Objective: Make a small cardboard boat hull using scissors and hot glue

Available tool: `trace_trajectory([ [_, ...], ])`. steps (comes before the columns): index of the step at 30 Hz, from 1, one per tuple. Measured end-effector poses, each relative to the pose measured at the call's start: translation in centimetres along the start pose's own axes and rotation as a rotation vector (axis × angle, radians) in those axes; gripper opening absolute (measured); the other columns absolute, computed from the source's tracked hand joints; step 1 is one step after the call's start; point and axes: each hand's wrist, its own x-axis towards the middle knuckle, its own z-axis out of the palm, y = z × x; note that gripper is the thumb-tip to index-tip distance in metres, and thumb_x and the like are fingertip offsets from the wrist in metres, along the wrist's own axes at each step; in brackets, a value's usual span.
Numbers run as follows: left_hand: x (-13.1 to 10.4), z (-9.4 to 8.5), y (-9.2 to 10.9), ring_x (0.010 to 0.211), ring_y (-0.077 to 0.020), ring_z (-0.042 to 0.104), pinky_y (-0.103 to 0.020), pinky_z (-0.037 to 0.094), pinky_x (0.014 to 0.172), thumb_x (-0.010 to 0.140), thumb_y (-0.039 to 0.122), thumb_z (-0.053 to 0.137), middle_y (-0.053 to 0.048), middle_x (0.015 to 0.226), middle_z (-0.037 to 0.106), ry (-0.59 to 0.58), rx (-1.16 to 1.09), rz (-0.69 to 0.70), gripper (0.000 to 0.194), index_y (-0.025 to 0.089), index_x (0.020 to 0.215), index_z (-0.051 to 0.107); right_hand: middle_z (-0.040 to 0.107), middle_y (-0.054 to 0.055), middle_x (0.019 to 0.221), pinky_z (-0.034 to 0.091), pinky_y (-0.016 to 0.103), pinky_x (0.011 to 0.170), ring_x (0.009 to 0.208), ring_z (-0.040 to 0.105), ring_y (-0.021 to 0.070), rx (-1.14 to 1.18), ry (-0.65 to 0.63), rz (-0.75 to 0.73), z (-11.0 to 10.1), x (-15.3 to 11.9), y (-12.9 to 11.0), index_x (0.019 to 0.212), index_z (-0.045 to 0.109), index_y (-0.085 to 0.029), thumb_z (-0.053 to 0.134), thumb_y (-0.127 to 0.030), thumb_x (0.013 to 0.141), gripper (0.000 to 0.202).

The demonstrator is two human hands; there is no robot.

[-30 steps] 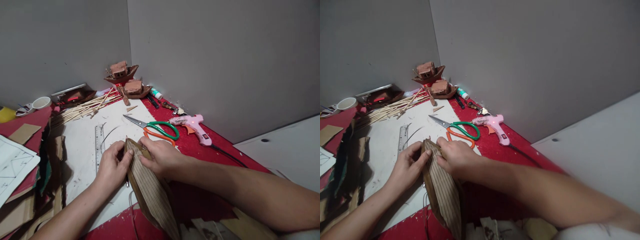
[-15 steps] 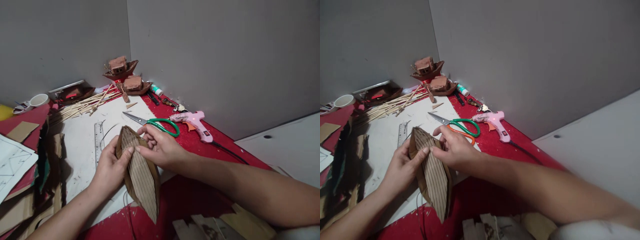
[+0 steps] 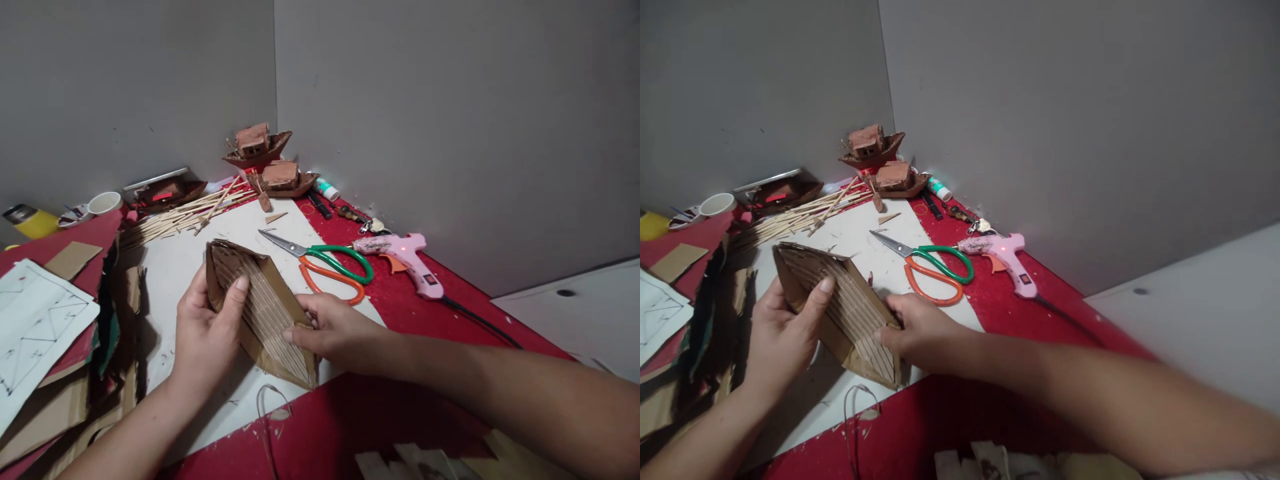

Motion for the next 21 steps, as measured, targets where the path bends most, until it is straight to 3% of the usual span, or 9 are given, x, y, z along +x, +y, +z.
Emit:
trace_trajectory([
  [5, -0.18, 0.12, 0.06, 0.08, -0.0143, 0.063, -0.023, 0.05, 0.072, 0.086, 0.026, 0.063, 0.001, 0.089, 0.069, -0.014, 0.083, 0.089, 0.013, 0.022, 0.098, 0.066, 0.061, 0.0, 0.073, 0.05, 0.027, 0.062, 0.073, 0.063, 0.0182, 0.033, 0.005, -0.074, 0.17, 0.36, 0.57, 0.082, 0.053, -0.018, 0.058, -0.021, 0.074, 0.01],
  [10, 0.01, -0.04, 0.28, 0.084, -0.015, 0.064, -0.023, 0.05, 0.074, 0.086, 0.023, 0.063, 0.001, 0.094, 0.07, -0.046, 0.055, 0.068, 0.018, 0.022, 0.104, 0.064, 0.057, -0.003, 0.066, 0.049, 0.026, 0.057, 0.062, 0.061, 0.0148, 0.194, -0.036, -0.005, 0.24, 0.46, 0.7, 0.083, 0.053, -0.018, 0.062, -0.022, 0.07, 0.017],
  [15, 0.31, 0.01, 0.05, 0.086, -0.0157, 0.065, -0.024, 0.052, 0.076, 0.084, 0.023, 0.065, 0.0, 0.095, 0.071, -0.028, -0.006, 0.035, 0.019, 0.021, 0.102, 0.065, 0.057, -0.005, 0.063, 0.042, 0.02, 0.042, 0.049, 0.054, 0.0104, 0.166, -0.006, 0.068, 0.21, 0.48, 0.45, 0.089, 0.055, -0.017, 0.062, -0.021, 0.07, 0.021],
  [21, 0.4, 0.08, -0.46, 0.089, -0.0178, 0.066, -0.027, 0.053, 0.078, 0.082, 0.029, 0.067, -0.002, 0.101, 0.072, 0.023, -0.064, -0.036, 0.025, 0.021, 0.106, 0.065, 0.059, -0.005, 0.065, 0.051, 0.024, 0.057, 0.058, 0.061, 0.0126, 0.179, -0.058, 0.035, -0.02, 0.48, 0.2, 0.093, 0.055, -0.018, 0.061, -0.017, 0.071, 0.023],
])
